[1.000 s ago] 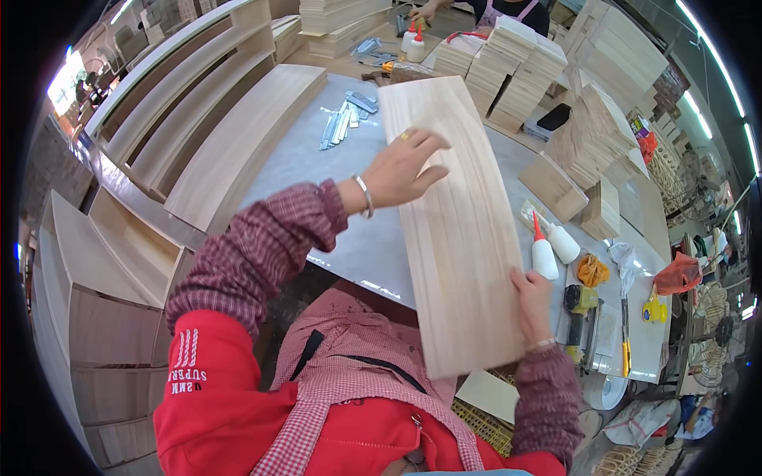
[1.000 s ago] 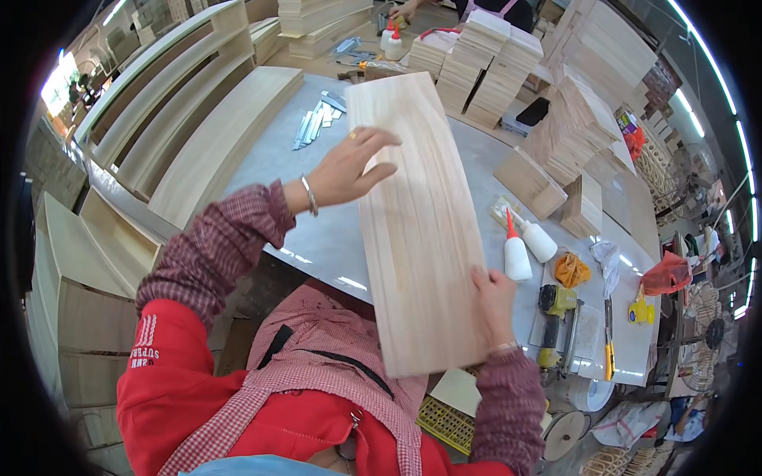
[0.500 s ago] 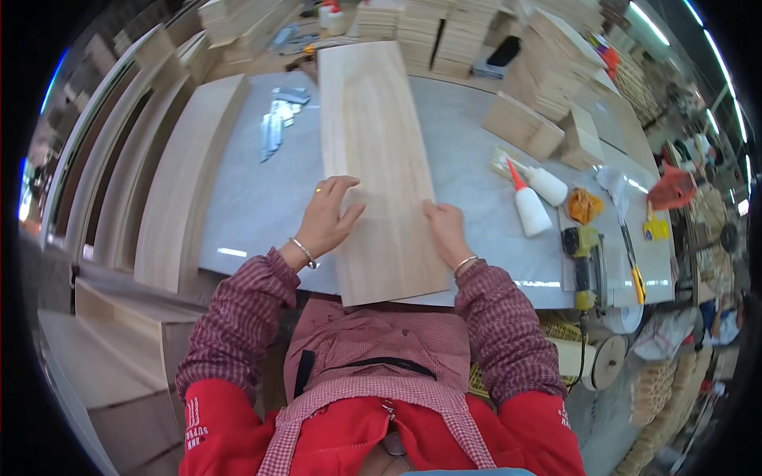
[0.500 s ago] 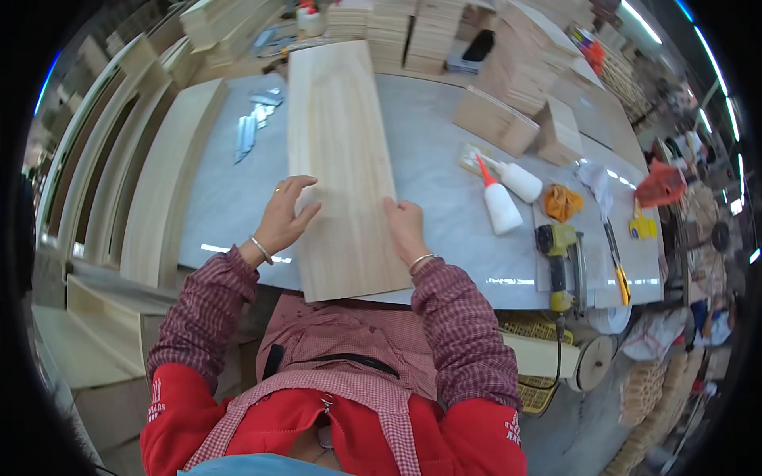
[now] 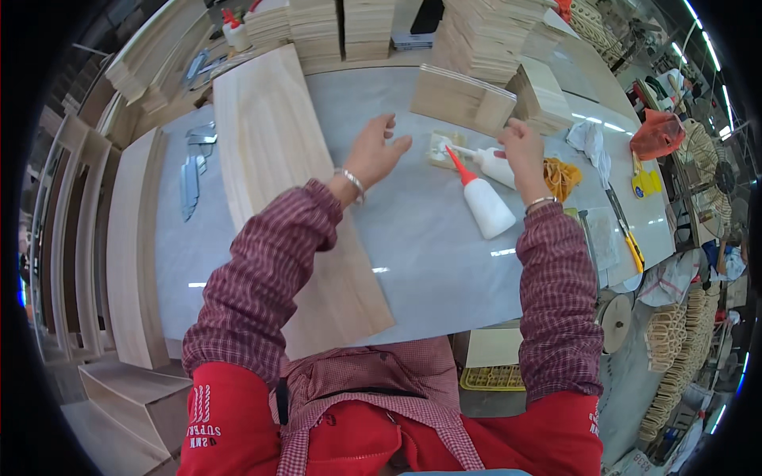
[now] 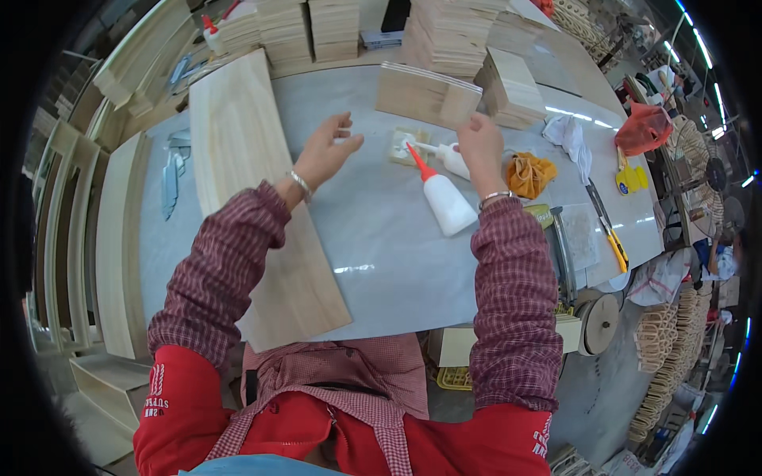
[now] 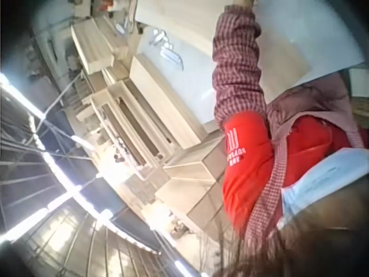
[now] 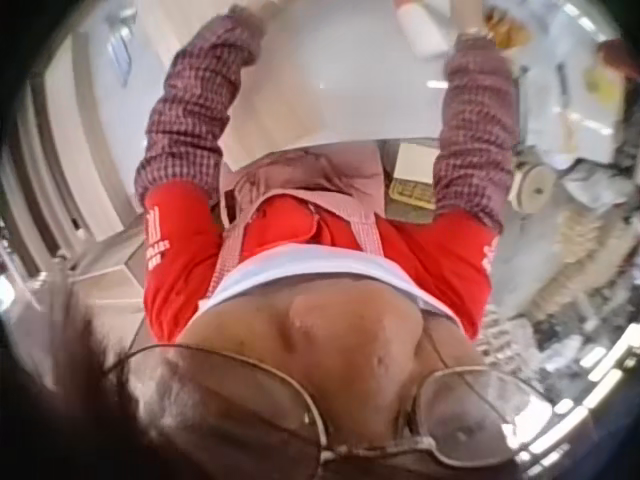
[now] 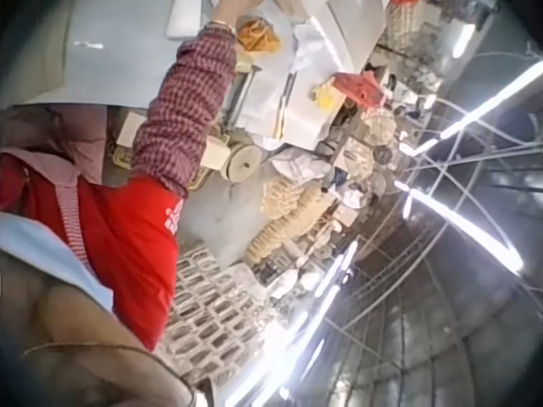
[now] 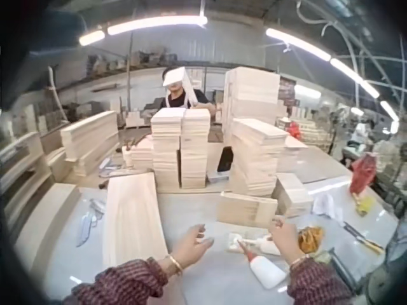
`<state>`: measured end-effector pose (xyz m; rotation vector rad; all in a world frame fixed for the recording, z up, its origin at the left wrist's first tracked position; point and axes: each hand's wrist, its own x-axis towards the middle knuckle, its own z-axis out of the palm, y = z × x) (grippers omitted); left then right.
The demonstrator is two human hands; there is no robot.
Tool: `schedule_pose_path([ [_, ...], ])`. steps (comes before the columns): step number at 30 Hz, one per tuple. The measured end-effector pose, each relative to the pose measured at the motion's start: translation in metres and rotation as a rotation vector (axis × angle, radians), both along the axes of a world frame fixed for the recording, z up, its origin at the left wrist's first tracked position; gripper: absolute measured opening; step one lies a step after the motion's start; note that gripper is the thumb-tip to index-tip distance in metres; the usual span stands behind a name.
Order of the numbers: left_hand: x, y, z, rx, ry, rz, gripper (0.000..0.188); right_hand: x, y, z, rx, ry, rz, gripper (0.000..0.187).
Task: Assembling wooden furniture components using wood glue, a pneumatic nail gun, and a hammer.
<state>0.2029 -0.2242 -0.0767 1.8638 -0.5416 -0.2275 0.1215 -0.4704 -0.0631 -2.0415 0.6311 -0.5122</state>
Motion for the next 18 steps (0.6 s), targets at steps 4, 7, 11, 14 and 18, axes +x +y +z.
schedule_pose_path([
  [4,0.044,-0.045,-0.009,0.122,-0.018,0.108,0.059,0.033,-0.039,-0.009,0.053,0.011,-0.078,0.04],
  [7,0.065,-0.073,-0.026,0.193,-0.056,0.197,0.061,0.05,-0.062,-0.039,-0.224,-0.012,-0.164,0.033],
  [11,0.075,-0.088,-0.029,0.162,-0.018,0.128,0.06,0.057,-0.055,-0.039,-0.224,0.09,-0.098,0.035],
  [14,0.081,-0.091,-0.031,0.132,-0.002,0.107,0.058,0.059,-0.049,-0.028,-0.255,0.15,-0.065,0.035],
  [18,0.081,-0.093,-0.031,0.059,0.013,0.086,0.056,0.053,-0.049,-0.02,-0.358,0.235,-0.059,0.036],
])
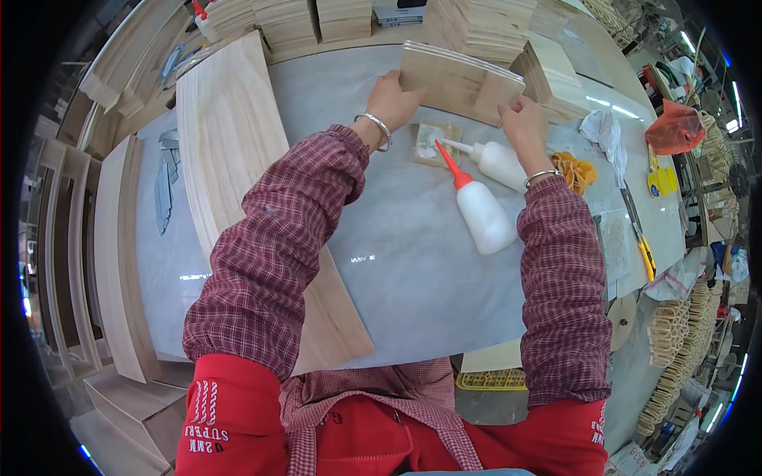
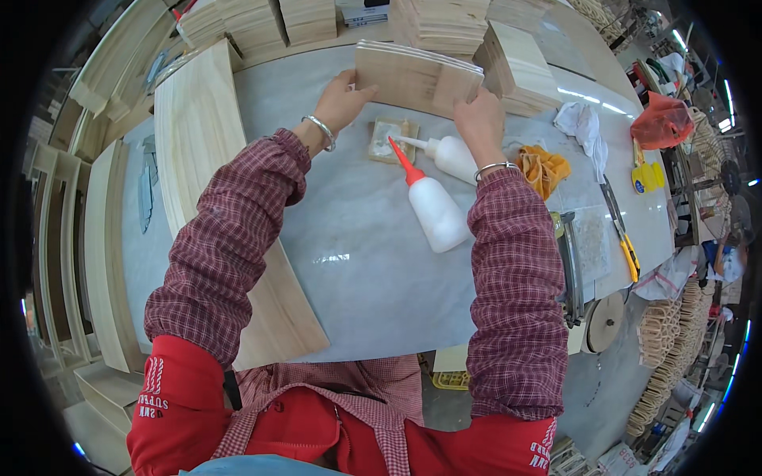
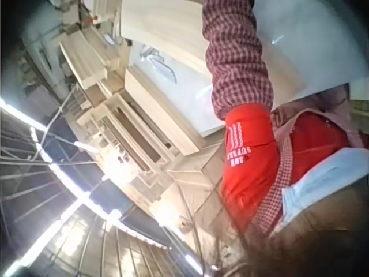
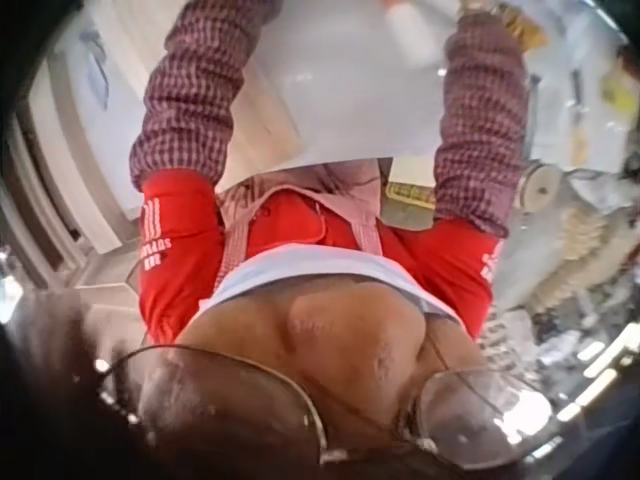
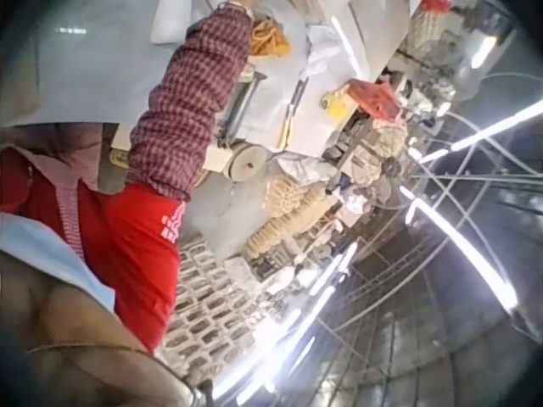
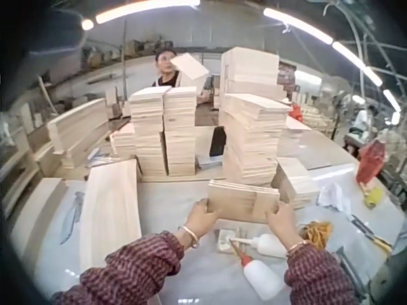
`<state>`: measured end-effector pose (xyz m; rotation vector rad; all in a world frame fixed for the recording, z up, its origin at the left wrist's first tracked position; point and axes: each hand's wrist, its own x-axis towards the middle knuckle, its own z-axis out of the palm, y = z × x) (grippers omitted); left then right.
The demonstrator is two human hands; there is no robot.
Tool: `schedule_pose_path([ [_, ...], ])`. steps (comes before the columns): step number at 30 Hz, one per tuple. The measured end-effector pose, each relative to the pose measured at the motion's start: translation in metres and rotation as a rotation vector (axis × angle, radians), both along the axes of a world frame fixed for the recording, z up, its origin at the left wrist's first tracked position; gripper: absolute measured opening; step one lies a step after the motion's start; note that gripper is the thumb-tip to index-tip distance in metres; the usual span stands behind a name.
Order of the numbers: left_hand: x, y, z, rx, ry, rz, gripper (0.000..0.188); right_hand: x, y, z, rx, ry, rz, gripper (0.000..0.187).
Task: Assembling wooden furniture components using wood glue, a pneumatic nail gun, and a hammer.
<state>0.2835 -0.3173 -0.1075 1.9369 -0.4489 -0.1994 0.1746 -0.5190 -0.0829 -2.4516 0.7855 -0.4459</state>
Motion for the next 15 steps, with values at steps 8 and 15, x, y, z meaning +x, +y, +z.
schedule_pose_path([
  [8,-0.024,0.053,0.051,-0.25,0.086,0.09,0.034,-0.04,0.016,0.037,0.565,-0.428,0.101,0.022],
  [15,-0.085,0.121,0.102,-0.319,0.167,0.041,0.021,-0.089,0.058,0.08,0.88,-0.406,0.244,0.011],
])
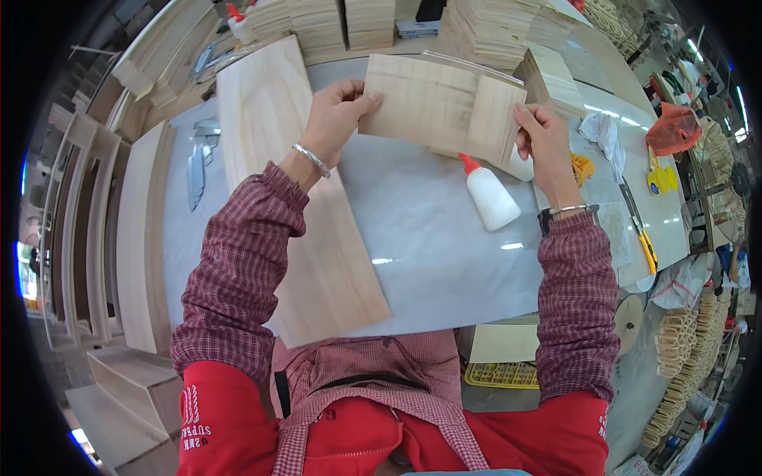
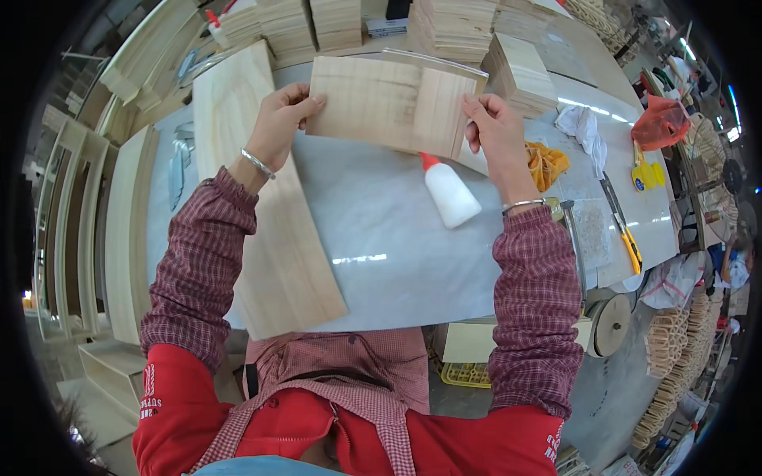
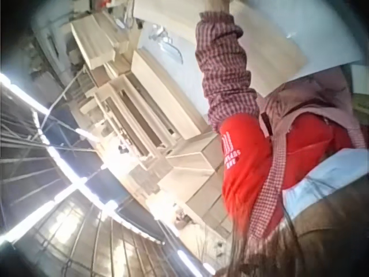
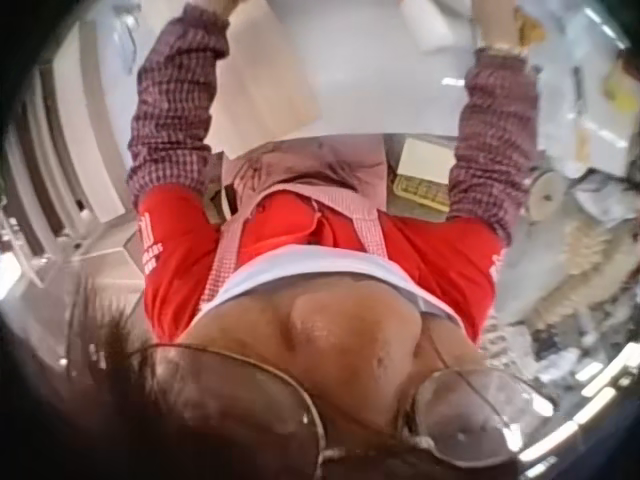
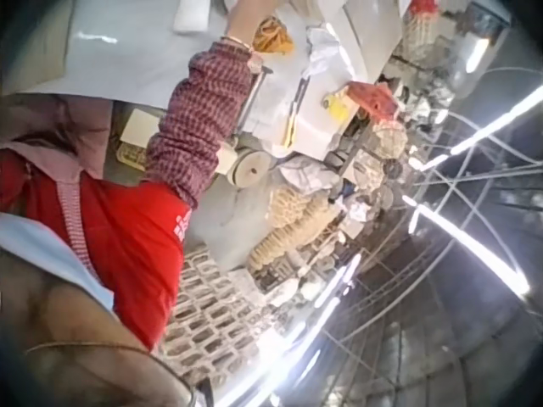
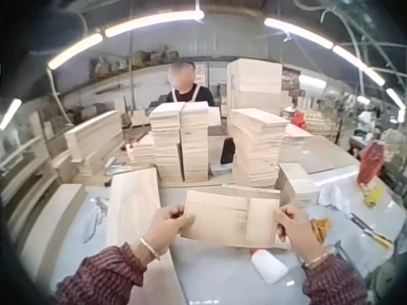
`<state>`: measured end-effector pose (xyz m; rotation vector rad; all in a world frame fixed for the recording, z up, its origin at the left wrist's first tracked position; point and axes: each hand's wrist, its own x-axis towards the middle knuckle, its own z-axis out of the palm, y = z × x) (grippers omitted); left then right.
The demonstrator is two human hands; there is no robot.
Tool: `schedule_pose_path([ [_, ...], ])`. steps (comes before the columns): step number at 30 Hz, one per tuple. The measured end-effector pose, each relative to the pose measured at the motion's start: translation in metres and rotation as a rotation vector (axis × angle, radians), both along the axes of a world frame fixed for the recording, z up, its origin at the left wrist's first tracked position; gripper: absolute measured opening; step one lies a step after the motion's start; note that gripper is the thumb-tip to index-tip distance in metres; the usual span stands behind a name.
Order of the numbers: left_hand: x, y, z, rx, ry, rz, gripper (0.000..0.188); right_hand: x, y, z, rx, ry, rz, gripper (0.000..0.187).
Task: Assembling wooden furniture components using wood glue, a pneumatic nail gun, and a hammer.
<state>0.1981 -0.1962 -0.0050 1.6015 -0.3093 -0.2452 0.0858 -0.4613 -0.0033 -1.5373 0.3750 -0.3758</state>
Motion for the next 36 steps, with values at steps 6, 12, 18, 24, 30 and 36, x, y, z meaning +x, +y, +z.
schedule_pose_path([
  [6,-0.061,0.065,0.0,-0.044,0.025,-0.09,0.022,-0.064,0.035,0.001,-0.051,0.097,0.244,0.014],
  [12,-0.147,0.184,-0.074,0.285,-0.237,0.352,0.03,-0.169,0.032,-0.025,-0.006,0.161,0.092,0.01],
  [18,-0.19,0.199,-0.102,0.122,0.1,0.602,0.033,-0.249,0.024,-0.05,0.073,0.147,0.038,0.01],
  [24,-0.175,0.202,-0.089,-0.057,0.276,0.539,0.035,-0.276,0.031,-0.053,0.039,0.223,0.058,0.01],
  [30,-0.156,0.217,-0.046,-0.098,0.35,0.445,0.032,-0.258,0.069,-0.035,-0.138,0.381,0.183,0.011],
  [36,-0.15,0.226,-0.021,-0.139,0.265,0.333,0.03,-0.22,0.117,-0.05,-0.184,0.281,0.404,0.011],
])
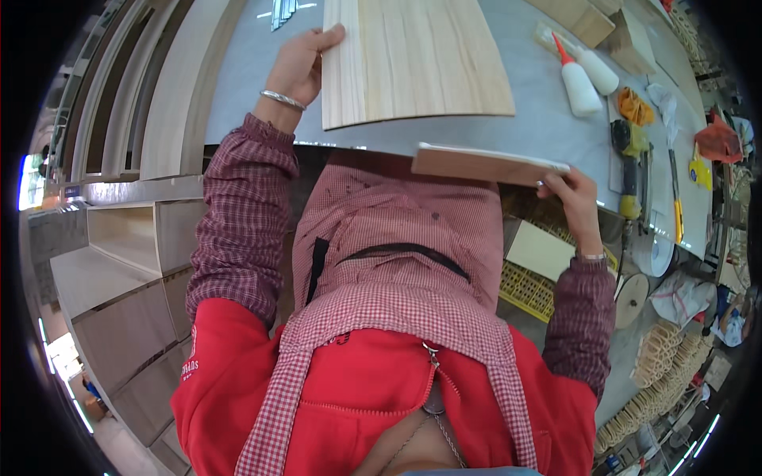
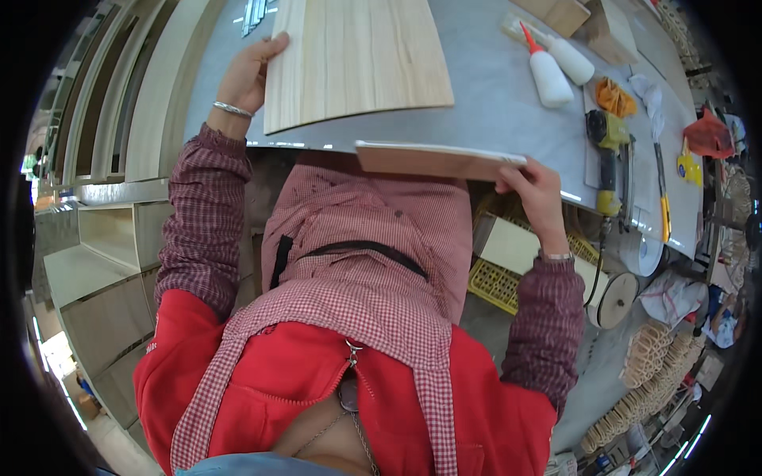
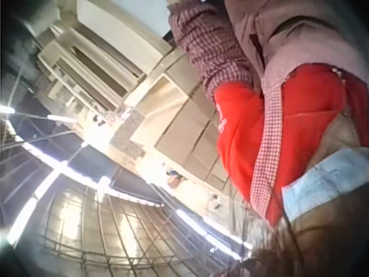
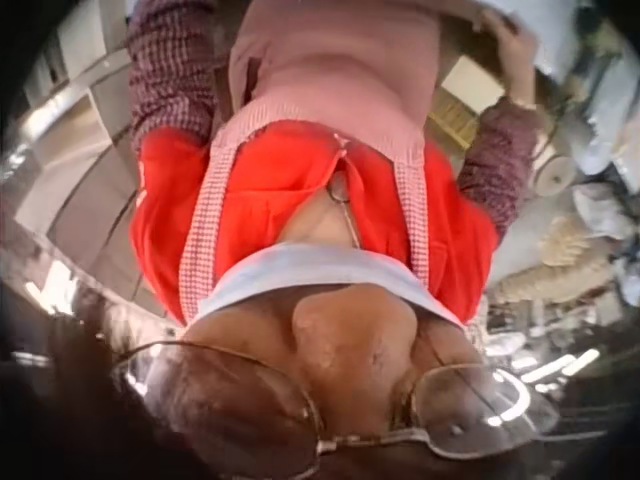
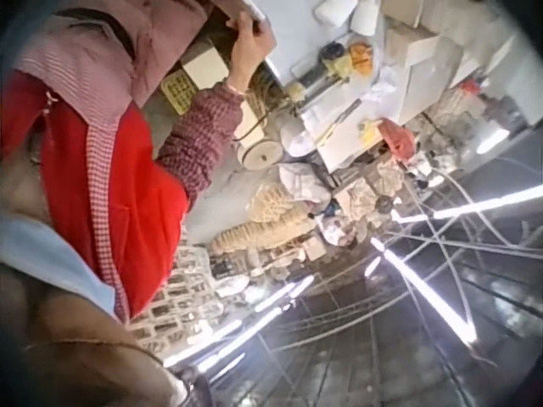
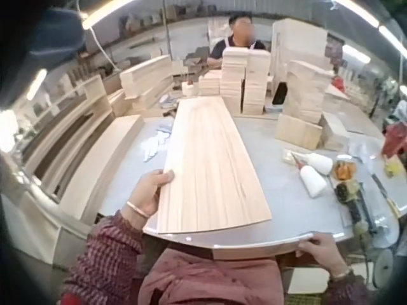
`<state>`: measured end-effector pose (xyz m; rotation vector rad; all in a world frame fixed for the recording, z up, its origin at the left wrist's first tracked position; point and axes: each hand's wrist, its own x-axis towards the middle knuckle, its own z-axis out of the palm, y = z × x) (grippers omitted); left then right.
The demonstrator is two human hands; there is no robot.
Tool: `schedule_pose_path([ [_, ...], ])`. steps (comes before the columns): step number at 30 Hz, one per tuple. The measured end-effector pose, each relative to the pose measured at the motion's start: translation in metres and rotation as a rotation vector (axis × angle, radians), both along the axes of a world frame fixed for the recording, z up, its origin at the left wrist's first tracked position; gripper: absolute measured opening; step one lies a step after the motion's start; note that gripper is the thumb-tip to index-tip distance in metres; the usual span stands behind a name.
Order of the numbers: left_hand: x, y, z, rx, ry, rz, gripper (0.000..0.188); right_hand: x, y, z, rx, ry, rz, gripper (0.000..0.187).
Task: Assembling wooden furniture components using wood glue, a pneumatic nail gun, and a hammer.
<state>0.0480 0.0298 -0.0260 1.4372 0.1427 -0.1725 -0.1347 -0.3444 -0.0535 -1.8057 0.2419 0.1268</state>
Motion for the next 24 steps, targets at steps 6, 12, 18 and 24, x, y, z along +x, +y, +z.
schedule_pose_path([
  [6,-0.004,-0.008,-0.006,0.029,-0.016,0.022,0.032,0.04,0.041,-0.028,0.108,-0.027,0.09,0.012],
  [12,-0.005,-0.011,-0.01,0.01,-0.018,0.03,0.032,0.062,0.061,-0.029,0.226,-0.117,0.151,0.014],
  [18,0.001,-0.011,-0.009,0.018,0.003,0.002,0.029,0.07,0.06,-0.039,0.263,-0.152,0.174,0.015],
  [24,0.01,-0.001,-0.025,-0.007,-0.002,-0.013,0.026,0.071,0.06,-0.039,0.246,-0.182,0.201,0.012],
])
